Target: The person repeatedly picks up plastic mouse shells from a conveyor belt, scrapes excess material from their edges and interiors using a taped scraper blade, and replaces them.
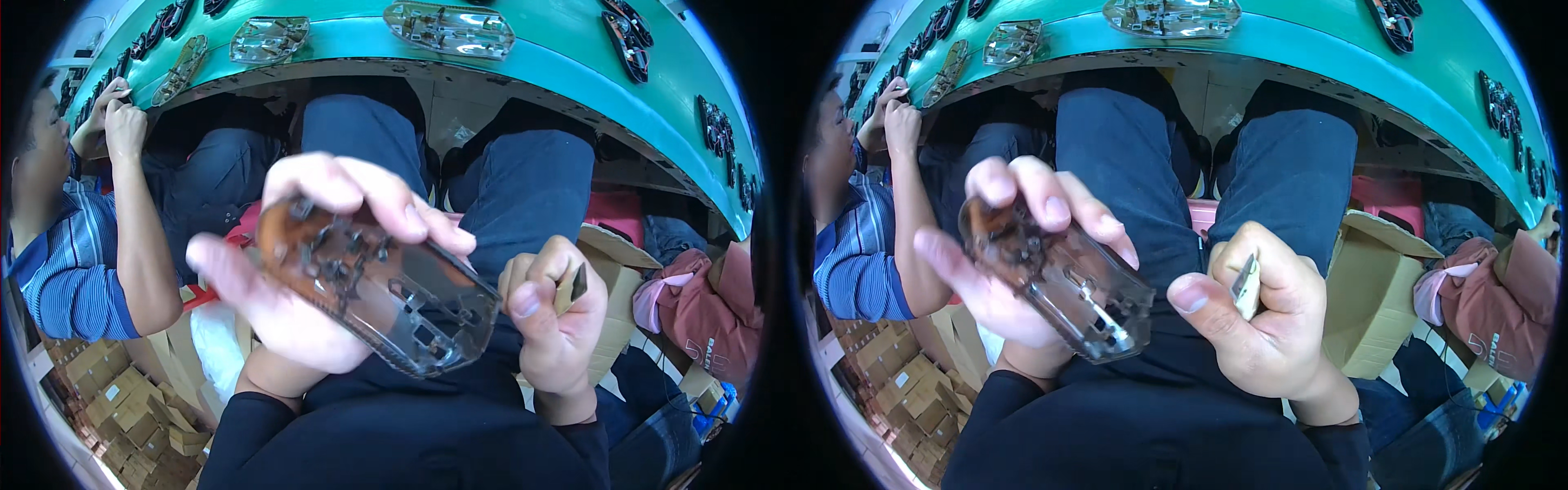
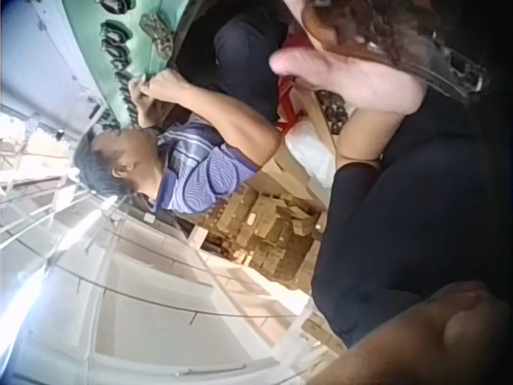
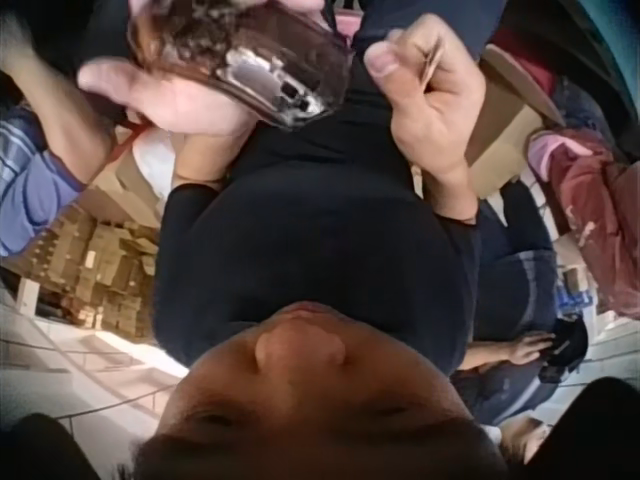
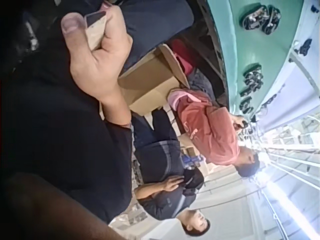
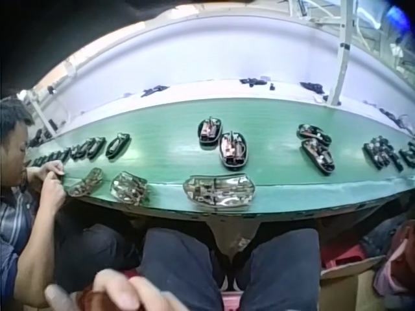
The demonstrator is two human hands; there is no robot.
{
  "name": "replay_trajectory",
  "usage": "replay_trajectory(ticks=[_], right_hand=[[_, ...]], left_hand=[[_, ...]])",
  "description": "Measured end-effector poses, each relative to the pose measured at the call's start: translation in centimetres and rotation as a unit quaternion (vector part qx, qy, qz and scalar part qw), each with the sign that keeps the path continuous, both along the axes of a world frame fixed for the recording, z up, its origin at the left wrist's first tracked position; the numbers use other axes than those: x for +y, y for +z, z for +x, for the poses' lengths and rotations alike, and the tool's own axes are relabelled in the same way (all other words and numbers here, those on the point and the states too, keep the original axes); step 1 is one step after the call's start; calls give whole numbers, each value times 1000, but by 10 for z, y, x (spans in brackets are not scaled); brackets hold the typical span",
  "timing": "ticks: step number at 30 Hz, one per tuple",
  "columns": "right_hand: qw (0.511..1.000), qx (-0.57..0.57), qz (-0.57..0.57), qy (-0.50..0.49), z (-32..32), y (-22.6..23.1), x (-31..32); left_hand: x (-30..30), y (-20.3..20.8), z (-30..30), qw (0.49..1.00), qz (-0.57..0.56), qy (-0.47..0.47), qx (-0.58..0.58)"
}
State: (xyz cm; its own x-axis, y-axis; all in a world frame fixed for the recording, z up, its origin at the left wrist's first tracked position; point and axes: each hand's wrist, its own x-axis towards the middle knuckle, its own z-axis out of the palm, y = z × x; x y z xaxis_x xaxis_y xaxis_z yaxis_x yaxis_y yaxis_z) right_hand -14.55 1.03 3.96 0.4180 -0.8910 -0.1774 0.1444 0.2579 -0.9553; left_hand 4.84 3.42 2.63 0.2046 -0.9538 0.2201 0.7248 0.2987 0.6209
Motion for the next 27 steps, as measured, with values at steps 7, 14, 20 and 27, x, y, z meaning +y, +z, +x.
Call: replay_trajectory(ticks=[7, 14, 20, 27], right_hand=[[988, -134, 48, 59, 14, 16, -4], [995, -56, -64, 61, 18, 17, -3], [987, -31, -124, 98, 13, 9, -9], [990, -28, -81, 115, 8, 17, -12]], left_hand=[[-3, -7, -5, 963, 113, -110, 220], [-4, 1, -16, 920, 178, -137, 322], [-8, 0, -19, 900, 207, -175, 340], [-13, 5, -20, 889, 255, -188, 331]])
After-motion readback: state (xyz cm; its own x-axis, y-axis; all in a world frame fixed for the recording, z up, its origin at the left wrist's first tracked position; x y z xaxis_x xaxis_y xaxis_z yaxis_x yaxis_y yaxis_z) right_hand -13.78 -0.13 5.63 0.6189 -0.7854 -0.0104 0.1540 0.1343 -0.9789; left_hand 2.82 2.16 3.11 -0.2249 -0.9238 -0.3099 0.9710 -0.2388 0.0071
